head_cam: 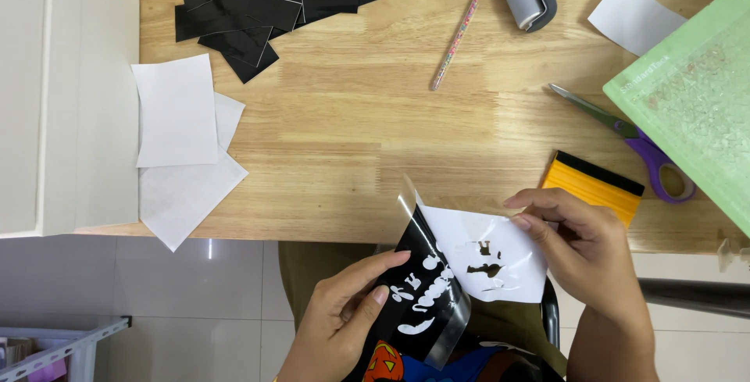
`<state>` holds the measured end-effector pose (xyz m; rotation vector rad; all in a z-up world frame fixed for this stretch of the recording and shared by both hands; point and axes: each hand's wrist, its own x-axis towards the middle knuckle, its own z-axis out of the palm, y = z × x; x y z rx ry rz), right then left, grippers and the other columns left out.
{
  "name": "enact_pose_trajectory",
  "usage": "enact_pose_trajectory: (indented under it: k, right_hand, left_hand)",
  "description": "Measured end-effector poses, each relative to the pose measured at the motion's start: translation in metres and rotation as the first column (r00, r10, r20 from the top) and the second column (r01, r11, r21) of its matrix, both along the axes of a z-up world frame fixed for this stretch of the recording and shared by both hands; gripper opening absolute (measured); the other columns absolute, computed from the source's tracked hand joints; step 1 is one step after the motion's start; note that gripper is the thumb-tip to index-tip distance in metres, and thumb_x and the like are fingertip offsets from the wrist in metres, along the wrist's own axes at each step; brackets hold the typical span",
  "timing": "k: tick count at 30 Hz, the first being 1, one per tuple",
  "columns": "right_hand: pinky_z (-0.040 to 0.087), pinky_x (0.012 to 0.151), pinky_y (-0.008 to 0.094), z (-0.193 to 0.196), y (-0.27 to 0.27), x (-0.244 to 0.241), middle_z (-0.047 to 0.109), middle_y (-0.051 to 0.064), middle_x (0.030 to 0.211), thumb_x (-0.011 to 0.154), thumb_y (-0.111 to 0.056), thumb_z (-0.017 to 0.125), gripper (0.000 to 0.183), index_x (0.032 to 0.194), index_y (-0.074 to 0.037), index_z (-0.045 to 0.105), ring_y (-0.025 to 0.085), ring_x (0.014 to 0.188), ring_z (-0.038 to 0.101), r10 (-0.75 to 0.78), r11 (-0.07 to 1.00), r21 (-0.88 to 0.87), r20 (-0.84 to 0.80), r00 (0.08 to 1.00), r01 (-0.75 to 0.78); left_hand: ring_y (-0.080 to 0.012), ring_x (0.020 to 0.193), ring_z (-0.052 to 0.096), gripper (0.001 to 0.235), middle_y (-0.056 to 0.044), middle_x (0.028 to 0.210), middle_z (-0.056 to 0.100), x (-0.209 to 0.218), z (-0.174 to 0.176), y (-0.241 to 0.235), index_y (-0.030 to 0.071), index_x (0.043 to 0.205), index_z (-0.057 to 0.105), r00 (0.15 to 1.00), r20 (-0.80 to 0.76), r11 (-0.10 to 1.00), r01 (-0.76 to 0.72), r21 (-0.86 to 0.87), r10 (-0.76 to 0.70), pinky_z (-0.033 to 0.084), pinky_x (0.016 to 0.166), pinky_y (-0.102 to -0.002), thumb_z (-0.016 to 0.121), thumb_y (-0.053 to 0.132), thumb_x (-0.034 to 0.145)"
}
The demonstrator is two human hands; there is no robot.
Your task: Applying transfer tape to a vinyl cutout and weeding the sticker design
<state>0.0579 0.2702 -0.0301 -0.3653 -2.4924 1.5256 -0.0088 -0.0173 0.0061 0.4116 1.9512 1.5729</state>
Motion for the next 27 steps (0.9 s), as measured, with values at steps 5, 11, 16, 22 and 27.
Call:
enact_pose_trajectory:
  k: [5,11,16,22,27]
  right_hand:
    - [0.041,0.059,0.017,-0.001,0.008,0.005,0.072,0.001,0.081,0.094,-0.006,0.069,0.014,0.106,-0.006,0.074,0.004,0.066,0.057,-0.026,1.0,-0.004,-0.013,1.0,0.026]
    - [0.043,0.063,0.015,0.001,0.016,0.009,0.076,0.003,0.09,0.093,-0.004,0.071,0.015,0.106,-0.006,0.076,0.004,0.073,0.063,-0.077,0.996,0.043,0.006,0.997,0.077]
    - [0.046,0.069,0.017,-0.003,0.024,0.013,0.077,0.004,0.096,0.092,-0.003,0.071,0.013,0.104,-0.004,0.075,0.006,0.08,0.066,-0.103,0.993,0.066,0.005,0.995,0.102]
    - [0.047,0.075,0.019,0.003,0.031,0.016,0.075,0.008,0.101,0.093,0.003,0.07,0.009,0.102,0.001,0.072,0.011,0.089,0.067,-0.139,0.99,0.025,-0.044,0.989,0.14]
    - [0.047,0.087,0.027,-0.004,0.051,0.026,0.07,0.02,0.112,0.105,0.008,0.065,0.009,0.113,0.012,0.068,0.022,0.099,0.064,-0.246,0.962,0.093,-0.112,0.963,0.256]
  left_hand:
    - [-0.0126,0.108,0.067,0.039,-0.01,0.136,0.074,-0.002,0.003,-0.002,0.012,0.133,0.069,1.0,0.006,1.0,0.028,0.0,-0.028,0.047,0.08,-0.022,0.053,0.013,0.097]
    - [-0.0174,0.123,0.07,0.038,-0.011,0.136,0.074,-0.006,0.004,-0.008,0.01,0.133,0.068,0.998,0.007,0.998,0.066,0.012,-0.066,0.05,0.092,-0.025,0.053,0.015,0.099]
    - [-0.0204,0.13,0.068,0.038,-0.01,0.135,0.075,-0.011,0.008,-0.016,0.008,0.131,0.07,0.995,0.033,0.996,0.089,0.01,-0.089,0.05,0.106,-0.031,0.053,0.017,0.098]
    - [-0.0192,0.125,0.07,0.037,-0.009,0.132,0.076,-0.014,-0.002,-0.039,0.007,0.13,0.071,0.99,0.015,0.99,0.137,0.013,-0.137,0.052,0.104,-0.031,0.056,0.016,0.098]
    - [-0.0156,0.116,0.072,0.036,-0.011,0.133,0.076,-0.012,-0.014,-0.064,0.005,0.126,0.075,0.996,0.09,0.999,-0.03,0.019,0.028,0.055,0.094,-0.026,0.058,0.008,0.095]
